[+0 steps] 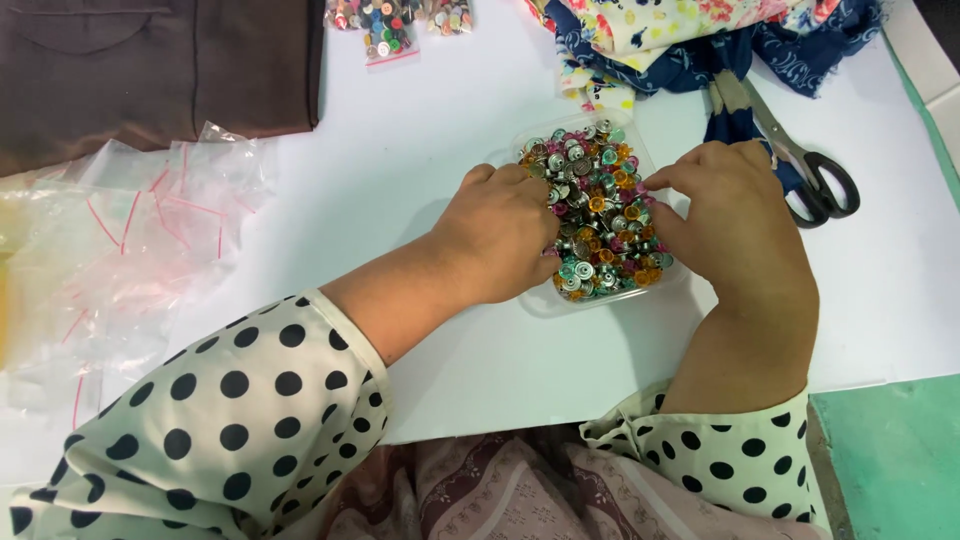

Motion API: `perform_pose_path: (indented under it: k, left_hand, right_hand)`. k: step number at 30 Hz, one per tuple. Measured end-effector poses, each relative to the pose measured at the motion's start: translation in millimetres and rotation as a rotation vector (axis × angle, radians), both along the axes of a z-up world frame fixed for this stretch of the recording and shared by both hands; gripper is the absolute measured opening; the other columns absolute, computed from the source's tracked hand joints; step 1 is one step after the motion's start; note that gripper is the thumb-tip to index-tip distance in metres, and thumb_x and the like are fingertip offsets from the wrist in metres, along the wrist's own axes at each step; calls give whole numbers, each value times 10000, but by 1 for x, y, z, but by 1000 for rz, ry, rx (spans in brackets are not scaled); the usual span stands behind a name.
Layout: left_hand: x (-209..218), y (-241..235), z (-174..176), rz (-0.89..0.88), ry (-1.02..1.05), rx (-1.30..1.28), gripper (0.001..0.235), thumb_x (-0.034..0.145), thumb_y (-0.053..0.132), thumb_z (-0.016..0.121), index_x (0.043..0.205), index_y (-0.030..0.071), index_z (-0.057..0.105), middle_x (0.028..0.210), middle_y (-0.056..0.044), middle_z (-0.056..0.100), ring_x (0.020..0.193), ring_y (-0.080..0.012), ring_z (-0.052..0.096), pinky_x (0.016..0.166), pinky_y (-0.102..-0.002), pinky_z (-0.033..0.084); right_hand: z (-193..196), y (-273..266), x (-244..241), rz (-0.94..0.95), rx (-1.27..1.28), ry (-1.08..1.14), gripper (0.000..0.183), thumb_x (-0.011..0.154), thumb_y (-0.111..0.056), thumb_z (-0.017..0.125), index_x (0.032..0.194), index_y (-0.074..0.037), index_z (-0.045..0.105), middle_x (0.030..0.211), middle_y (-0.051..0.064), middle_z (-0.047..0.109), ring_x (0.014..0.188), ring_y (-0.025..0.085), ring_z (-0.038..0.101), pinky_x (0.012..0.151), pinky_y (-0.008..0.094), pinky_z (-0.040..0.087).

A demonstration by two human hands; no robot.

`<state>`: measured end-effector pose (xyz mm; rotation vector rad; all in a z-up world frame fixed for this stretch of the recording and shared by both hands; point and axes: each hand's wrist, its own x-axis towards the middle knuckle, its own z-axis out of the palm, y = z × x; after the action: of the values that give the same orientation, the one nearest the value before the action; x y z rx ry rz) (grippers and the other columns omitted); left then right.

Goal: Sorting colorful buttons from a container and placing them into small plastic bags

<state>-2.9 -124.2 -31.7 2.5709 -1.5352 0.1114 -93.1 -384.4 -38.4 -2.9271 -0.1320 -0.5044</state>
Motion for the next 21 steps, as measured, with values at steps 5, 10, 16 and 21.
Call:
perform_pose_path:
  k: [5,10,16,21]
  left_hand:
    - [-2,-14,3,33,30,199,263,872,343,573,899,217,802,968,-22,642,1039,-300,540,837,-473,430]
    - [-4,-10,-4,42,18,86,194,848,300,603,819,219,777,902,7,622,993,-289,544,829,-451,432]
    - [-10,14,6,5,-31,-301,51,796,267,710,776,221,720,782,24,568,874,-282,580,705,-434,453]
    - [-7,70,23,11,76,-407,69,866,247,746,897,187,731,799,2,583,865,-302,586,773,-464,479]
  right_hand:
    - [-1,4,4,-42,-139,37,240,867,-219,755,1094,-242,829,1026,29,705,1041,363,572,886,439,481]
    - [-6,4,7,-15,-32,76,245,867,-140,729,1095,-177,809,1005,70,691,1046,379,553,885,461,475]
    - [3,13,2,119,64,-103,141,916,-58,756,1056,-45,749,1010,122,692,1041,383,581,940,464,448]
    - [23,39,4,206,27,-289,129,984,-4,740,1113,4,744,1080,122,716,1099,341,642,1059,473,423]
